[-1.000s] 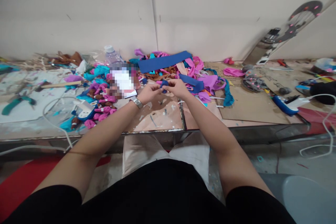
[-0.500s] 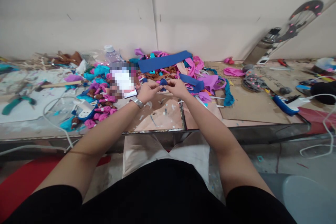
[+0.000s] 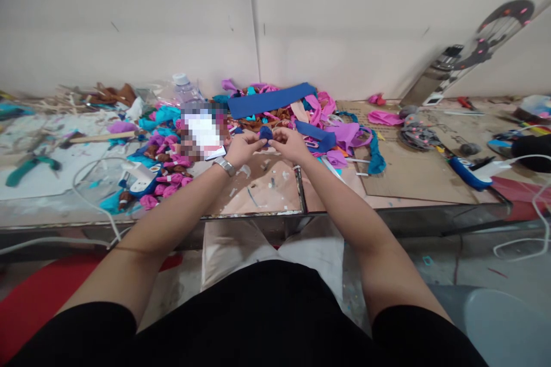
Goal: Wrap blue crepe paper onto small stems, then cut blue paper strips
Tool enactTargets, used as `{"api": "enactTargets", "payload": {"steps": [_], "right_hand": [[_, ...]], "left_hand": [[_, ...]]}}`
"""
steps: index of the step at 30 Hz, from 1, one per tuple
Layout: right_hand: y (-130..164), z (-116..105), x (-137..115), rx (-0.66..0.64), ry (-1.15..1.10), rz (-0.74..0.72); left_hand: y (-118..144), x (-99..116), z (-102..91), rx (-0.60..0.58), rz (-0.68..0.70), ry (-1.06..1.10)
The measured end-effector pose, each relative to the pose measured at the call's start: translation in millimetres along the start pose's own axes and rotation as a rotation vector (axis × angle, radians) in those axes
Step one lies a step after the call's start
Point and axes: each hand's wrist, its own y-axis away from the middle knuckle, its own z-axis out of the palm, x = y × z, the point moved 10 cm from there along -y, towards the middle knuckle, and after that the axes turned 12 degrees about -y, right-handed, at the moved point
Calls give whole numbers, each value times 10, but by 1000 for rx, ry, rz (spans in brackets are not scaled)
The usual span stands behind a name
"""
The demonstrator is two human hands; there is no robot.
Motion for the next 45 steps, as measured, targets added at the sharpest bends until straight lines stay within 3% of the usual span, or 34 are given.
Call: {"api": "enactTargets", "payload": {"steps": [7, 11, 21, 32, 39, 45], "right_hand": [[79, 76, -379, -104, 219, -336], [82, 72, -441, -106, 239, -415], [75, 57, -429, -94, 248, -391], [62, 9, -371, -50, 235, -382], [70, 7, -394, -57, 223, -384], [36, 34, -341, -121, 256, -315]], "left_hand": [[-24, -155, 72, -33, -122, 268], [3, -140, 108, -62, -145, 315], [17, -126, 170, -127, -207, 441], [67, -51, 141, -84, -268, 501], [55, -49, 140, -90, -242, 494], [3, -89, 114, -90, -146, 339]]}}
